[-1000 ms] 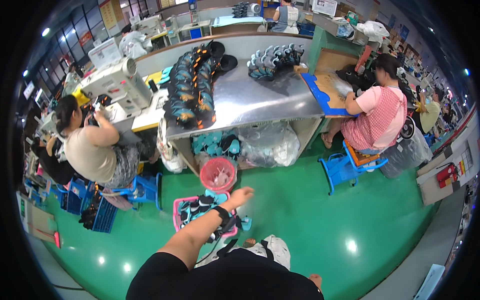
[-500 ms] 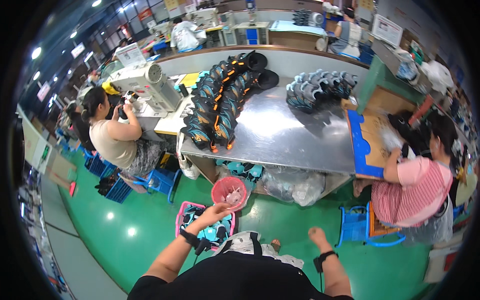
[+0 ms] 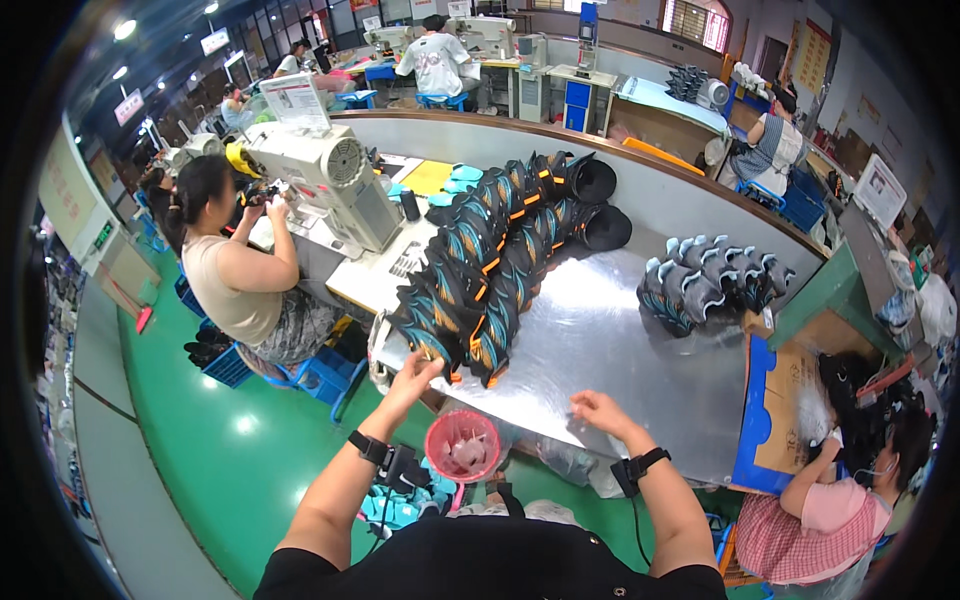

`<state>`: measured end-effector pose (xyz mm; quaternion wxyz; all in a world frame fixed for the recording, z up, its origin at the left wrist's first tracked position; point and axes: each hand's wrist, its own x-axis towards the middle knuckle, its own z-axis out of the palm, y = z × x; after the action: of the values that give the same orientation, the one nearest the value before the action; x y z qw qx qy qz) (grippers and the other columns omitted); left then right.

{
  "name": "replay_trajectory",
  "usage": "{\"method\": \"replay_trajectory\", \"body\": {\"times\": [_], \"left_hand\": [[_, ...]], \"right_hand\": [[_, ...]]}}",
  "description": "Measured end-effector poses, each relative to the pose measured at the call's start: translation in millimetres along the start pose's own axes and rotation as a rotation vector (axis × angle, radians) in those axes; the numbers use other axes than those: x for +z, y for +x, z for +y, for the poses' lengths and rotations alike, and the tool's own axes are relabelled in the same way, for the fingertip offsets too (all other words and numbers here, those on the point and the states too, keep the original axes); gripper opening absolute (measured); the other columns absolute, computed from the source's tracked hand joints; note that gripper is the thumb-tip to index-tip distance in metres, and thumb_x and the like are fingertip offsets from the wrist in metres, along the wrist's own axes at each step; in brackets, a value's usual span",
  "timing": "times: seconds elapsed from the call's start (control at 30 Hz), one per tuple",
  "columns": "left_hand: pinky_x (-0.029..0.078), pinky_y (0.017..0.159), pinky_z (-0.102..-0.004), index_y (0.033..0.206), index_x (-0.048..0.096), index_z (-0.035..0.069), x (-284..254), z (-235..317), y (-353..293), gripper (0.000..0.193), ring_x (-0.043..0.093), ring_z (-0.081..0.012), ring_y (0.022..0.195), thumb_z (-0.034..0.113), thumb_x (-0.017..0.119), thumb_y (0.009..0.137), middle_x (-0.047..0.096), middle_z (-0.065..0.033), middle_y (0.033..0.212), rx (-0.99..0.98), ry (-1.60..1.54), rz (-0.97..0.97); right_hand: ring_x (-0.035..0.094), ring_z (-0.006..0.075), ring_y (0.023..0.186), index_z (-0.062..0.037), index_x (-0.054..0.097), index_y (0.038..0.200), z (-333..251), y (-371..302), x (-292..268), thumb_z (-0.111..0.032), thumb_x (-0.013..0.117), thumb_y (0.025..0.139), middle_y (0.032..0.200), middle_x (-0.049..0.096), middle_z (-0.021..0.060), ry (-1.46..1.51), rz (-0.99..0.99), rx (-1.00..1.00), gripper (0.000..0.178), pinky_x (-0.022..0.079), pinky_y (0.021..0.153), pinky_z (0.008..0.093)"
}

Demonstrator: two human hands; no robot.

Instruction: Inspecting, arranging, and organizing shoe upper components on a manufacturing assembly table.

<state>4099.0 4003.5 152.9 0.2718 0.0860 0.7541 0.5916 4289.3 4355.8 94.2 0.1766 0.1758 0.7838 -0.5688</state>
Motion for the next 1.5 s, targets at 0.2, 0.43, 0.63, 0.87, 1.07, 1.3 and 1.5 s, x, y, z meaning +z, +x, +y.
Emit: {"method": "replay_trajectory", "body": {"times": [0.2, 0.43, 0.63, 0.87, 1.07, 1.3, 1.5], "left_hand": [[0.029, 0.11, -0.0357, 0.147, -0.004, -0.009, -1, 51, 87, 0.126, 0.037, -0.0333, 0.134, 0.061, 0.072, 0.075, 0.032, -0.0309, 0.144, -0.046, -0.089, 0.211], [0.025, 0.112, -0.0362, 0.144, -0.024, -0.002, 16, 79, 160, 0.136, 0.033, -0.034, 0.136, 0.058, 0.075, 0.074, 0.027, -0.0298, 0.147, -0.103, -0.158, 0.259], [0.035, 0.108, -0.0363, 0.149, -0.011, -0.002, 17, 92, 200, 0.129, 0.04, -0.0357, 0.132, 0.058, 0.075, 0.073, 0.032, -0.0312, 0.144, -0.148, -0.031, 0.367], [0.04, 0.104, -0.0384, 0.151, 0.011, 0.004, 31, 85, 232, 0.114, 0.049, -0.039, 0.124, 0.056, 0.074, 0.072, 0.042, -0.0323, 0.136, -0.231, 0.223, 0.463], [0.039, 0.104, -0.0408, 0.151, 0.016, 0.005, 37, 78, 228, 0.1, 0.048, -0.0416, 0.125, 0.05, 0.068, 0.079, 0.044, -0.0329, 0.136, -0.155, 0.384, 0.45], [0.042, 0.1, -0.0422, 0.149, 0.022, 0.005, 33, 102, 242, 0.101, 0.054, -0.045, 0.115, 0.056, 0.063, 0.073, 0.053, -0.0354, 0.121, -0.233, 0.495, 0.465], [0.043, 0.101, -0.0407, 0.152, 0.014, 0.004, 22, 90, 242, 0.108, 0.053, -0.0448, 0.118, 0.061, 0.059, 0.071, 0.046, -0.0373, 0.129, -0.312, 0.52, 0.38]], "right_hand": [[0.059, 0.0127, 0.09, -0.0012, 0.056, 0.122, -71, 102, -91, -0.024, 0.066, 0.09, 0.101, 0.062, 0.0047, 0.074, 0.211, -0.173, 0.041, 0.05, 0.078, 0.0288], [0.061, 0.0219, 0.102, 0.0057, 0.052, 0.122, -155, 279, -205, -0.034, 0.076, 0.08, 0.108, 0.064, 0.0168, 0.006, 0.583, -0.38, 0.062, 0.048, 0.089, 0.0317], [0.052, 0.0368, 0.123, 0.0125, 0.041, 0.132, -215, 402, -263, -0.045, 0.077, 0.074, 0.129, 0.052, 0.0318, 0.011, 0.774, -0.329, 0.09, 0.041, 0.104, 0.0376], [0.061, 0.026, 0.107, 0.0099, 0.053, 0.12, -213, 483, -293, -0.04, 0.079, 0.075, 0.115, 0.063, 0.0182, 0.189, 0.514, -0.48, 0.072, 0.046, 0.095, 0.0333], [0.063, 0.0245, 0.105, 0.0018, 0.055, 0.12, -229, 482, -293, -0.03, 0.077, 0.077, 0.111, 0.066, 0.0149, -0.145, 0.4, -0.721, 0.057, 0.047, 0.094, 0.0342], [0.061, 0.0148, 0.092, 0.0063, 0.06, 0.112, -240, 496, -282, -0.048, 0.068, 0.084, 0.1, 0.065, 0.0084, 0.001, 0.229, -0.553, 0.062, 0.048, 0.085, 0.0286], [0.056, 0.0086, 0.095, 0.0012, 0.059, 0.117, -215, 577, -304, -0.047, 0.067, 0.087, 0.104, 0.06, 0.0033, -0.565, 0.16, -0.41, 0.058, 0.042, 0.09, 0.0236]]}}
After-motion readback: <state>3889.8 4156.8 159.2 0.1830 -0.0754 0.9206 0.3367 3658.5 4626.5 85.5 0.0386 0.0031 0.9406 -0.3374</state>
